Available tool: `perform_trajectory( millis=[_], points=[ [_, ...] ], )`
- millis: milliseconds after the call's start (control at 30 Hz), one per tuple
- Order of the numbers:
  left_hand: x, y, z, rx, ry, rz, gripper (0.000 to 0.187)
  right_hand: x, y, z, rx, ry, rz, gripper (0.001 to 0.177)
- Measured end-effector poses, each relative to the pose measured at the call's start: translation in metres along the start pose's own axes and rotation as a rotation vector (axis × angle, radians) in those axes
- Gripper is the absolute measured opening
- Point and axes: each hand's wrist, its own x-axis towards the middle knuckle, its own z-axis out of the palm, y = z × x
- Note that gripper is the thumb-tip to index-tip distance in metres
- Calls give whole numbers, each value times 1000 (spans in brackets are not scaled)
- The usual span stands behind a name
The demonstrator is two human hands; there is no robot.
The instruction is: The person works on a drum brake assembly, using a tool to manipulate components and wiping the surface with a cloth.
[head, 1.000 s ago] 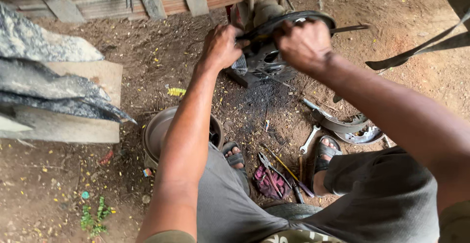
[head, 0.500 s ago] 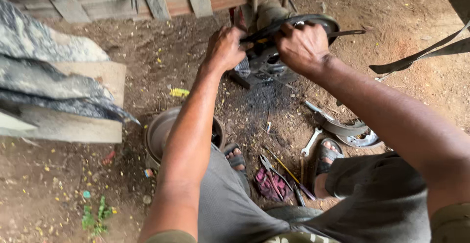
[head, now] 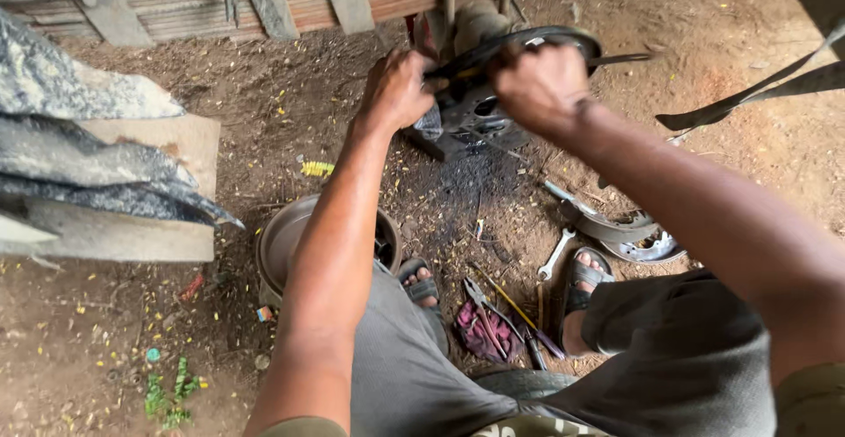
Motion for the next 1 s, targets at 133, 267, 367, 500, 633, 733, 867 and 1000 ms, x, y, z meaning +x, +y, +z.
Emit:
perform_trajectory(
  millis=[133,267,367,500,633,733,867,1000],
  points=[
    [-6,7,-11,-39,-54,-14,34,8,-3,-1,-322,-64,-102,25],
    [-12,11,-15,-41,-40,-13,29,-25,29,-20,-202,258,-105,26],
    [-16,10,-13,-54,37,106,34,-81,58,-26,-23,526,-148,26],
    [-18,26,-20,-104,4,38,42,-136,70,-7,67,372,-127,28],
    [-15,49,-22,102,-100,-236,57,-158,56,25,172,217,-66,26],
    [-15,42,-5,180,23,-178,57,-161,56,35,179,192,-126,26],
    [-15,31,-7,210,250,17,46,-160,62,37,253,80,-12,26],
    [-18,47,-14,210,79,-188,47,-161,70,40,339,204,-64,23]
  ],
)
